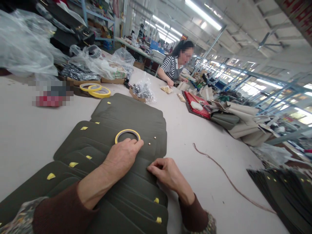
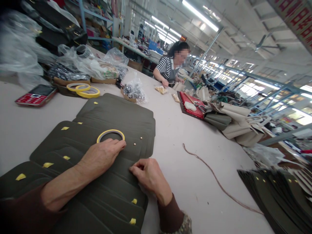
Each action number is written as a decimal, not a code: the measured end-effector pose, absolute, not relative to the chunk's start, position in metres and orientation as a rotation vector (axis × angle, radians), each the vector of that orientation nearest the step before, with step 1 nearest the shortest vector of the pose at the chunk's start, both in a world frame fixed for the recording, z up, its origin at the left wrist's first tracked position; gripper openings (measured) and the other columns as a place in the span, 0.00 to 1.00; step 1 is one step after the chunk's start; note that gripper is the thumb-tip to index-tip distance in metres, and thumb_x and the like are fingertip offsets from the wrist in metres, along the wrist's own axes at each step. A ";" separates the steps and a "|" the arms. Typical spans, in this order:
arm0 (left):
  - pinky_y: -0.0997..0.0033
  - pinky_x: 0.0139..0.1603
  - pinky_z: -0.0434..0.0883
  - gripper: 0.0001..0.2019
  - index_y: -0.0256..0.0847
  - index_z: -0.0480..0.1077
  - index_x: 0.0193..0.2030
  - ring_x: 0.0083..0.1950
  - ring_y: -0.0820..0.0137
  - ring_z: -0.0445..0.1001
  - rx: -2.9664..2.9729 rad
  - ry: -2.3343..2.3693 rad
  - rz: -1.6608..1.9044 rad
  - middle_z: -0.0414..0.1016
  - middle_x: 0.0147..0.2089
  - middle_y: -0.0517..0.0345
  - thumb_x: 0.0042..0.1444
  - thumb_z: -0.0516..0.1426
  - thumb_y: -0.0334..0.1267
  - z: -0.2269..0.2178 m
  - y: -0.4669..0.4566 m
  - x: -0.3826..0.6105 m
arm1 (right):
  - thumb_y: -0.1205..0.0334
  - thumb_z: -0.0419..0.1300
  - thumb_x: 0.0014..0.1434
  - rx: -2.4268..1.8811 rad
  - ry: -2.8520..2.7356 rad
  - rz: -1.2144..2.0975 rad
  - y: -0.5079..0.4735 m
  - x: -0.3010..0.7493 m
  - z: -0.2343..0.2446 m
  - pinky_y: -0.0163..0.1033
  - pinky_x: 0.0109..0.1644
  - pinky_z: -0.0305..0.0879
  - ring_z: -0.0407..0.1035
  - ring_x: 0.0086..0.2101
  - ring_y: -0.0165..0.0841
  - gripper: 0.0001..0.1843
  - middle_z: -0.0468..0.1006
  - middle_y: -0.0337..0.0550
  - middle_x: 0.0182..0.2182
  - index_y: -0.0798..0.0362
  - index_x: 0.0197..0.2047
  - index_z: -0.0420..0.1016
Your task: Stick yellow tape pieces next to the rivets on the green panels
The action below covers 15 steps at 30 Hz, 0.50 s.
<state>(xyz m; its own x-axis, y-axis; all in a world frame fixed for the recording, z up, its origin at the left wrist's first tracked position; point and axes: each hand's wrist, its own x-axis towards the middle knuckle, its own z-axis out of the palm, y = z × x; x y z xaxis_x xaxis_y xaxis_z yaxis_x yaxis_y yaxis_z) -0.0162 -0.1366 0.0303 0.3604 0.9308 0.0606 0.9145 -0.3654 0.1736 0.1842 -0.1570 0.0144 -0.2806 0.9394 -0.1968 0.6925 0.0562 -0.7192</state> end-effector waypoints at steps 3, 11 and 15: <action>0.69 0.44 0.74 0.12 0.43 0.70 0.48 0.45 0.65 0.77 2.484 1.605 0.413 0.79 0.42 0.54 0.65 0.48 0.30 0.026 -0.136 -0.019 | 0.63 0.60 0.58 -1.546 -1.952 1.101 -0.162 0.189 0.018 0.33 0.31 0.64 0.72 0.27 0.31 0.10 0.82 0.39 0.26 0.54 0.31 0.83; 0.70 0.48 0.75 0.18 0.42 0.59 0.63 0.49 0.67 0.80 2.522 1.215 0.721 0.79 0.52 0.51 0.67 0.47 0.34 0.013 -0.143 -0.023 | 0.67 0.59 0.62 -1.130 -1.823 0.657 -0.159 0.167 0.020 0.36 0.41 0.70 0.73 0.36 0.33 0.11 0.80 0.45 0.38 0.52 0.46 0.78; 0.72 0.40 0.75 0.13 0.40 0.61 0.57 0.44 0.67 0.81 2.531 1.190 0.720 0.81 0.45 0.53 0.67 0.48 0.33 0.017 -0.147 -0.022 | 0.69 0.55 0.63 -1.060 -1.969 0.513 -0.157 0.164 0.020 0.37 0.42 0.70 0.73 0.36 0.33 0.09 0.80 0.46 0.35 0.52 0.41 0.77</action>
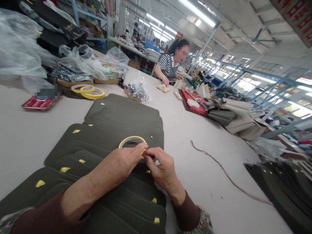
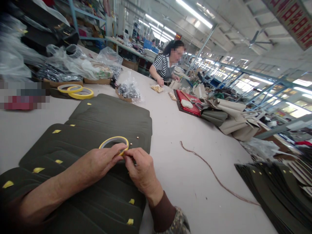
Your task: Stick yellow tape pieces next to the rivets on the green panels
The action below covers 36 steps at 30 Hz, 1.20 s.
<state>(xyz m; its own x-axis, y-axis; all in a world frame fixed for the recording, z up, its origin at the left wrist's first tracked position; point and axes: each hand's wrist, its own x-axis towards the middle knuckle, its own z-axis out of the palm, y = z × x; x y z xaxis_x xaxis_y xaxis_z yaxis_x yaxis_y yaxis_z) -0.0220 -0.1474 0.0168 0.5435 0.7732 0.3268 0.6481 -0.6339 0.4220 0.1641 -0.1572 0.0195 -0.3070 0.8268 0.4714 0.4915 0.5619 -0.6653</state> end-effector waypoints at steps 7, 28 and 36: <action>0.74 0.36 0.70 0.07 0.43 0.67 0.46 0.39 0.69 0.79 2.532 1.186 0.623 0.79 0.39 0.59 0.66 0.49 0.33 0.021 -0.147 -0.024 | 0.69 0.54 0.59 -1.105 -2.014 0.289 -0.158 0.162 0.013 0.35 0.34 0.68 0.71 0.27 0.31 0.10 0.79 0.43 0.27 0.53 0.33 0.76; 0.63 0.40 0.67 0.09 0.41 0.69 0.40 0.40 0.62 0.72 2.604 1.432 0.197 0.76 0.38 0.53 0.64 0.48 0.30 0.024 -0.149 -0.018 | 0.59 0.62 0.53 -1.555 -1.456 1.158 -0.133 0.168 -0.003 0.32 0.27 0.71 0.72 0.22 0.28 0.09 0.77 0.39 0.21 0.57 0.32 0.78; 0.66 0.34 0.65 0.09 0.43 0.71 0.39 0.35 0.63 0.74 2.491 1.356 0.130 0.76 0.33 0.55 0.64 0.49 0.31 0.032 -0.145 -0.022 | 0.60 0.63 0.52 -1.590 -1.494 1.403 -0.143 0.179 0.003 0.29 0.23 0.65 0.66 0.18 0.25 0.08 0.74 0.36 0.19 0.57 0.30 0.78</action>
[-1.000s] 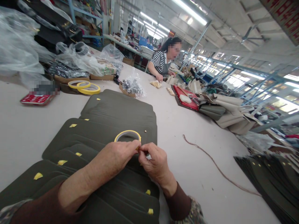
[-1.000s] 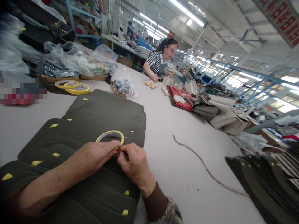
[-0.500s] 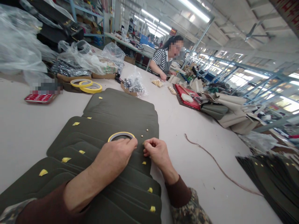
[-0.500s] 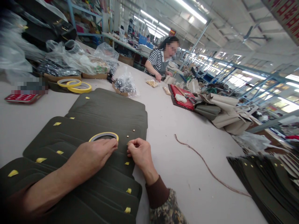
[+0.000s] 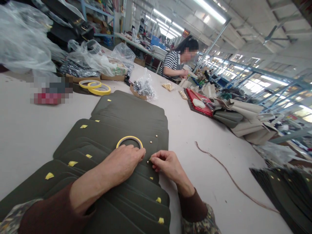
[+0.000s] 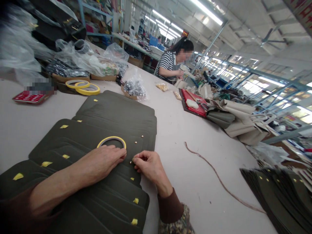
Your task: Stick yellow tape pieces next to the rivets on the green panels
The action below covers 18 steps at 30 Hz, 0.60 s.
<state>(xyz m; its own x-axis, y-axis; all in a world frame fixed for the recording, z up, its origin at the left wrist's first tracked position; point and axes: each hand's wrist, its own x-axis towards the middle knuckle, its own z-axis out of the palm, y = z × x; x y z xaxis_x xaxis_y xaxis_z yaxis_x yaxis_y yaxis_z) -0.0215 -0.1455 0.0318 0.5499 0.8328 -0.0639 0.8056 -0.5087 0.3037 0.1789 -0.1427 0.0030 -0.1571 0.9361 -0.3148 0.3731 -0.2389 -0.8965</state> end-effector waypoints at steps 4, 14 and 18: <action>0.65 0.34 0.64 0.08 0.43 0.70 0.39 0.36 0.61 0.74 2.512 1.352 0.168 0.76 0.33 0.56 0.63 0.50 0.31 0.028 -0.145 -0.022 | 0.62 0.61 0.55 -1.594 -1.698 1.265 -0.151 0.177 0.003 0.30 0.24 0.63 0.67 0.20 0.27 0.08 0.76 0.37 0.20 0.56 0.31 0.80; 0.63 0.37 0.65 0.09 0.43 0.69 0.39 0.39 0.60 0.74 2.532 1.311 0.143 0.77 0.36 0.56 0.63 0.49 0.30 0.030 -0.146 -0.023 | 0.69 0.59 0.56 -1.611 -2.054 0.879 -0.156 0.163 0.014 0.32 0.30 0.61 0.70 0.25 0.29 0.09 0.79 0.38 0.24 0.52 0.29 0.80; 0.64 0.37 0.64 0.09 0.43 0.69 0.39 0.39 0.61 0.73 2.516 1.319 0.144 0.76 0.36 0.55 0.64 0.49 0.30 0.031 -0.147 -0.022 | 0.63 0.62 0.57 -1.676 -1.943 0.877 -0.158 0.170 0.008 0.33 0.28 0.60 0.68 0.21 0.30 0.10 0.74 0.34 0.18 0.53 0.43 0.78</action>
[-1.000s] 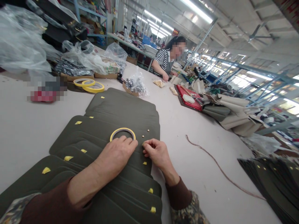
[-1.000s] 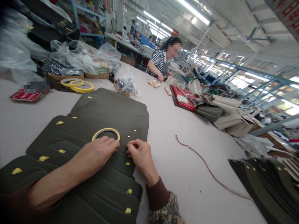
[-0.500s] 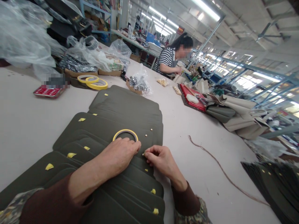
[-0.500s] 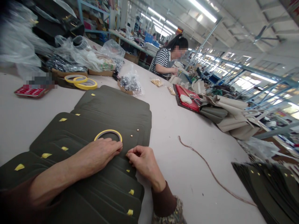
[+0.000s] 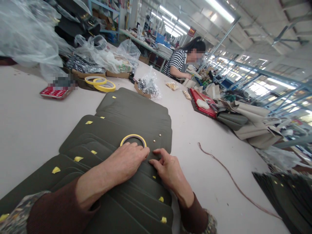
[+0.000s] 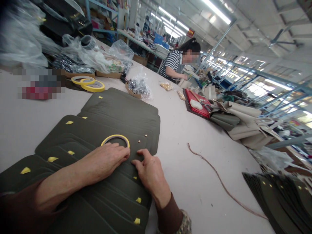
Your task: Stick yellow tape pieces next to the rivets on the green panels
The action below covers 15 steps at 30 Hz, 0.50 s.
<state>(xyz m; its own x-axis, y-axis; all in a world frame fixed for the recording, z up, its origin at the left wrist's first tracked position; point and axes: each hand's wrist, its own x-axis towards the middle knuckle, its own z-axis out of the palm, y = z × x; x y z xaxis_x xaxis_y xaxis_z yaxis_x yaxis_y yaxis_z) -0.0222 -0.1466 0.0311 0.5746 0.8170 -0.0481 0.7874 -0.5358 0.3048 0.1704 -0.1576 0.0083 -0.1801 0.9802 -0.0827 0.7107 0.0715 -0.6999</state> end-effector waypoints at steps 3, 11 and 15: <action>0.65 0.36 0.64 0.09 0.43 0.69 0.39 0.38 0.62 0.73 2.492 1.312 0.158 0.76 0.36 0.55 0.64 0.49 0.30 0.033 -0.146 -0.023 | 0.63 0.61 0.59 -1.621 -1.833 0.985 -0.161 0.179 0.006 0.33 0.27 0.62 0.69 0.21 0.30 0.07 0.74 0.34 0.19 0.54 0.40 0.77; 0.67 0.33 0.64 0.09 0.43 0.67 0.36 0.34 0.64 0.72 2.446 1.249 0.230 0.74 0.34 0.56 0.64 0.48 0.32 0.037 -0.143 -0.029 | 0.66 0.60 0.62 -1.471 -2.177 0.574 -0.165 0.169 -0.003 0.36 0.38 0.64 0.73 0.31 0.33 0.08 0.81 0.43 0.30 0.52 0.35 0.82; 0.68 0.35 0.66 0.09 0.42 0.67 0.38 0.37 0.66 0.74 2.450 1.210 0.339 0.76 0.37 0.57 0.64 0.47 0.31 0.034 -0.142 -0.031 | 0.65 0.60 0.61 -1.556 -2.152 0.620 -0.161 0.166 0.001 0.34 0.34 0.61 0.71 0.28 0.31 0.10 0.79 0.40 0.27 0.53 0.30 0.80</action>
<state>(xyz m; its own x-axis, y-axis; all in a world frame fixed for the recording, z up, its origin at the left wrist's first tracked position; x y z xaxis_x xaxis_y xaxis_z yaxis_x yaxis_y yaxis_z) -0.0308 -0.1424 0.0343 0.5992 0.7993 0.0446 0.7061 -0.5540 0.4411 0.1661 -0.1609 0.0013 -0.2915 0.9541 0.0693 0.7708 0.2772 -0.5736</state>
